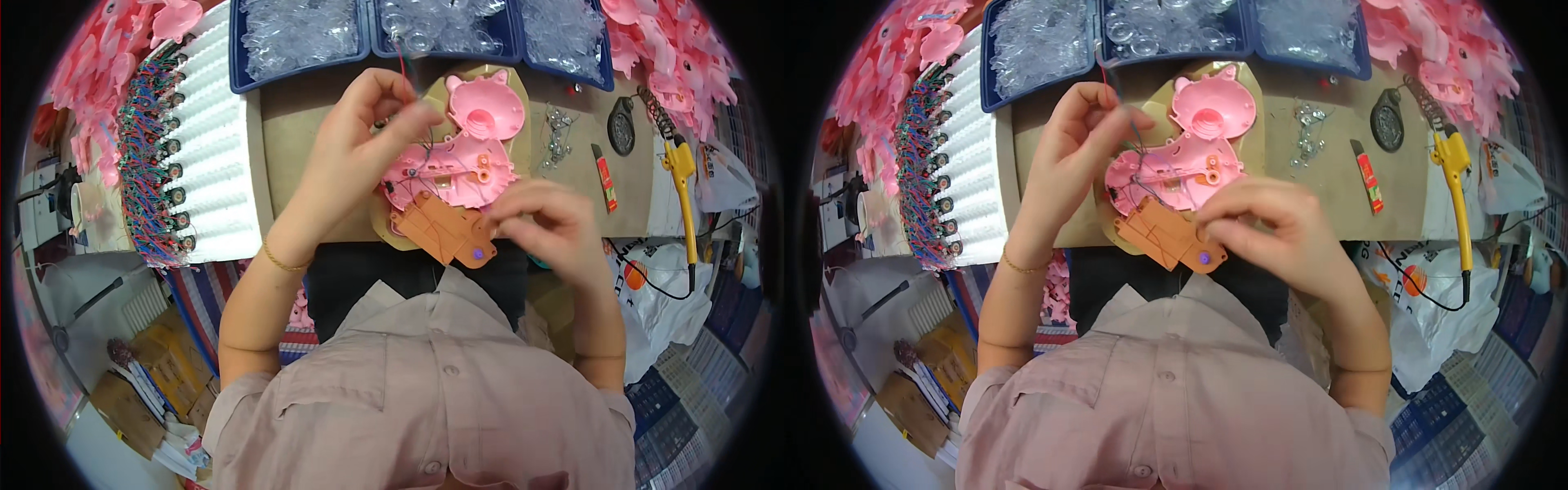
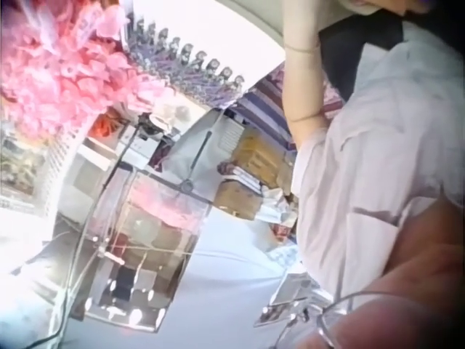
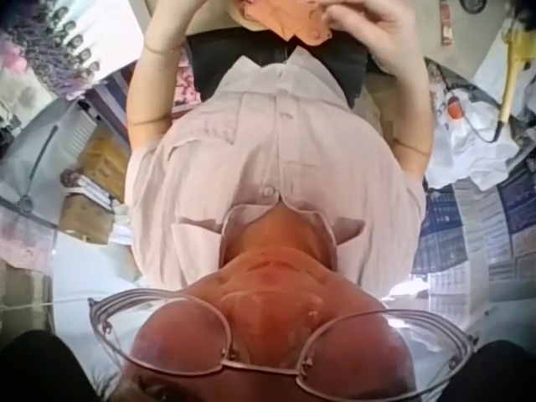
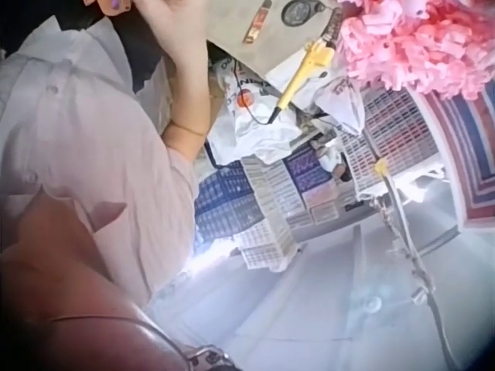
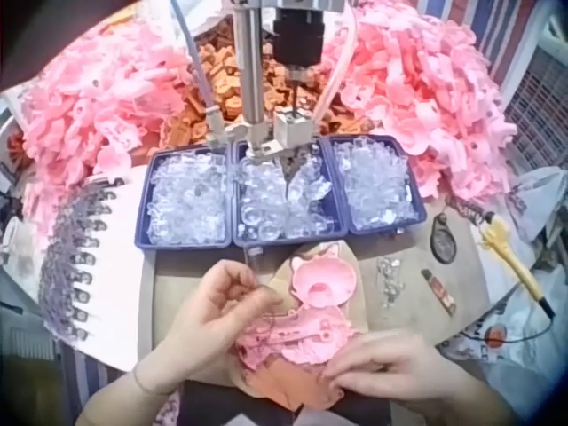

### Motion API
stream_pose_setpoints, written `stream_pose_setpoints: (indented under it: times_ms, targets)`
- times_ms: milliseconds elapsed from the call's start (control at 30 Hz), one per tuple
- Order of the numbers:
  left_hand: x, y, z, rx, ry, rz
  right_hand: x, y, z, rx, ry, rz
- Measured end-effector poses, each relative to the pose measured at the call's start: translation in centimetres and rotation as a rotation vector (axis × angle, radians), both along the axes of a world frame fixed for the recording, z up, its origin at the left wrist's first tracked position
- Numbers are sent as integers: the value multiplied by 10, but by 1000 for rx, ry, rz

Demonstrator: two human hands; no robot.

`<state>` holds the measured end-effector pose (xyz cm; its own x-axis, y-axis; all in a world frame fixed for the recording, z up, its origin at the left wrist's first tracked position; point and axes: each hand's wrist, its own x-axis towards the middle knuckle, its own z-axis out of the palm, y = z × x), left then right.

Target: Assembling a pink toy unicorn using a soldering iron and an air-powered screwdriver at a factory workbench.

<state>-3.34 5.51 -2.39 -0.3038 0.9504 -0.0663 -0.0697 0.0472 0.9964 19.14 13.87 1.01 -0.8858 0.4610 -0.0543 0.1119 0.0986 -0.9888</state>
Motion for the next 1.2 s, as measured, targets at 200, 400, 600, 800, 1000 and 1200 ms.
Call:
stream_pose_setpoints:
  times_ms: [200, 400, 600, 800, 1000, 1200]
  targets:
    - [1, -4, 12, 138, 838, -110, -9, -2, 13, 5, -129, -215]
    - [-5, -10, 18, 35, 677, -105, -26, -4, -9, 658, -172, -160]
    - [8, -4, -18, 151, 891, 151, -51, -6, -31, 903, -238, -72]
    - [14, -4, -26, 222, 779, 209, -48, -12, -28, 1052, -257, -34]
    - [12, -4, -26, 195, 826, 155, -48, -3, -30, 1000, -265, 10]
    - [14, -5, -23, 173, 805, 158, -48, -2, -26, 877, -255, -23]
